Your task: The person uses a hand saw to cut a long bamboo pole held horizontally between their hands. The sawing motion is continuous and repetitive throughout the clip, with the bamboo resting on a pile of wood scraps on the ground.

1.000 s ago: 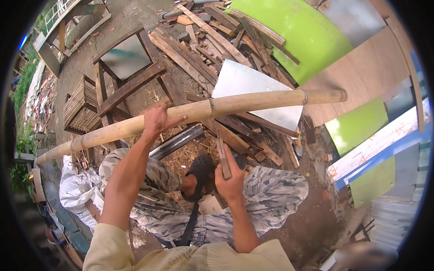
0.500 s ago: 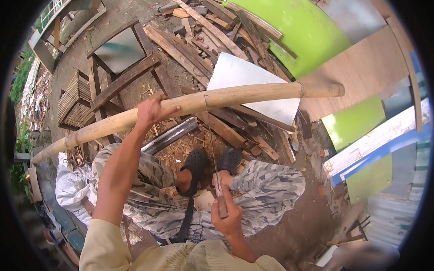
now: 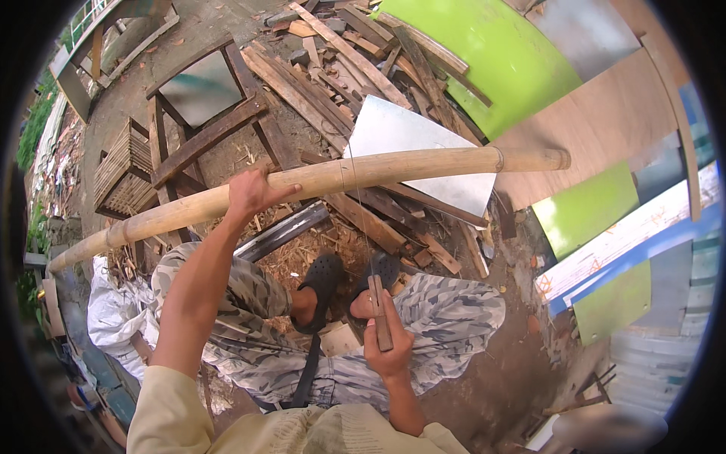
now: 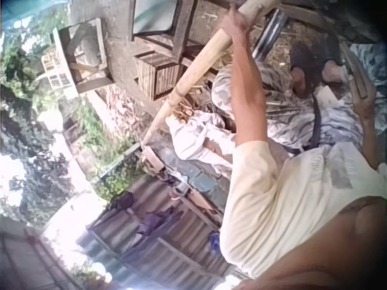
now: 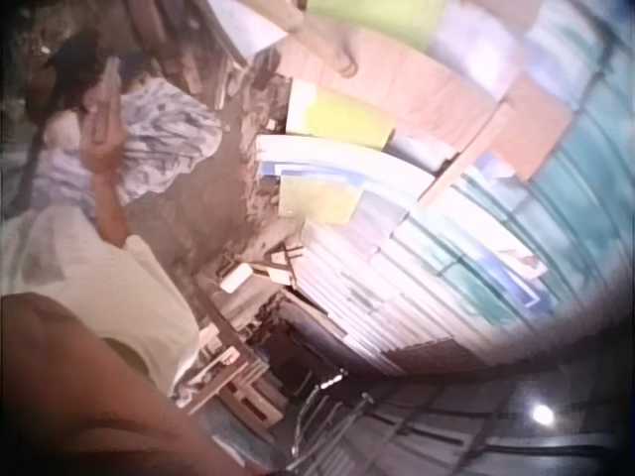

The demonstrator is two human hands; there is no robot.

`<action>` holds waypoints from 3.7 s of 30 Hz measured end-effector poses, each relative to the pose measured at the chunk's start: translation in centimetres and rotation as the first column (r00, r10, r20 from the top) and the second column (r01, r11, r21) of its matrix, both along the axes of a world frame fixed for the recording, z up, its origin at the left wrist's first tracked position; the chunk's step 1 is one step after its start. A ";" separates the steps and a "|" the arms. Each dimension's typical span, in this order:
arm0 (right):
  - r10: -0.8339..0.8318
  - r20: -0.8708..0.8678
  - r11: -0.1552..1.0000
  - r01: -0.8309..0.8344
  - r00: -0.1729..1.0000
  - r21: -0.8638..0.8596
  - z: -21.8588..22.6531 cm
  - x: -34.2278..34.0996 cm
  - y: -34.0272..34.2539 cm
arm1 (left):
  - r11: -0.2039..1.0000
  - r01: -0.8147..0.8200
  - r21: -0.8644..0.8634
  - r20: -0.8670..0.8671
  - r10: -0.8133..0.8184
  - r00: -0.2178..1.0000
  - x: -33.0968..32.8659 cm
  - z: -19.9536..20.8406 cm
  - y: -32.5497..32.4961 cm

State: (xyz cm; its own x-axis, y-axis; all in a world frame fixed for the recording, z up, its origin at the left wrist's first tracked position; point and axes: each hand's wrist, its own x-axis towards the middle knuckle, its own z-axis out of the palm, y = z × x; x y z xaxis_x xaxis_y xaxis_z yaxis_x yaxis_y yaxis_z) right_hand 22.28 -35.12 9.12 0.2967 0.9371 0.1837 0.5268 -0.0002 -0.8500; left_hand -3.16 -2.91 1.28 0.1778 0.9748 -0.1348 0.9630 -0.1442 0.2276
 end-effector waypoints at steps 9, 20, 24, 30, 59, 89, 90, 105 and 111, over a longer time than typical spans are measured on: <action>0.022 -0.059 0.997 -0.027 0.998 -0.074 -1.6 -0.8 -1.2 | 0.999 -0.033 -0.028 0.000 0.033 0.999 0.4 0.7 -0.7; -0.018 -0.066 0.999 0.015 0.998 -0.045 -0.8 -1.8 3.1 | 0.996 0.012 0.088 0.011 -0.013 1.000 0.8 0.6 -1.0; -0.008 -0.231 0.985 -0.033 0.973 -0.172 -0.1 -1.3 11.1 | 0.997 -0.007 0.078 -0.004 0.007 1.000 0.2 0.4 -0.8; 0.007 -0.098 0.996 -0.016 0.995 -0.087 0.1 -2.3 2.4 | 0.989 -0.030 -0.146 -0.045 0.024 0.999 0.2 1.6 0.1; 0.017 -0.122 0.995 -0.028 0.992 -0.093 -3.6 -2.8 11.5 | 1.000 -0.005 -0.006 0.009 0.005 1.000 -0.2 0.6 -1.2; 0.002 -0.045 0.999 -0.004 0.999 -0.041 -1.4 -2.8 2.9 | 0.985 -0.055 -0.164 -0.070 0.044 0.997 0.3 1.5 2.1; -0.009 -0.079 0.996 0.002 0.997 -0.087 -0.8 -2.9 1.3 | 0.985 -0.050 -0.162 -0.065 0.040 0.997 0.3 1.6 2.3; -0.019 -0.137 1.000 0.019 0.990 -0.005 -2.5 -3.3 2.5 | 0.995 -0.019 -0.098 -0.029 0.016 0.999 0.0 1.2 1.4; -0.017 -0.195 0.995 -0.003 0.981 -0.098 -1.9 -1.7 7.3 | 0.993 0.024 0.116 0.009 -0.025 1.000 0.2 0.7 -0.2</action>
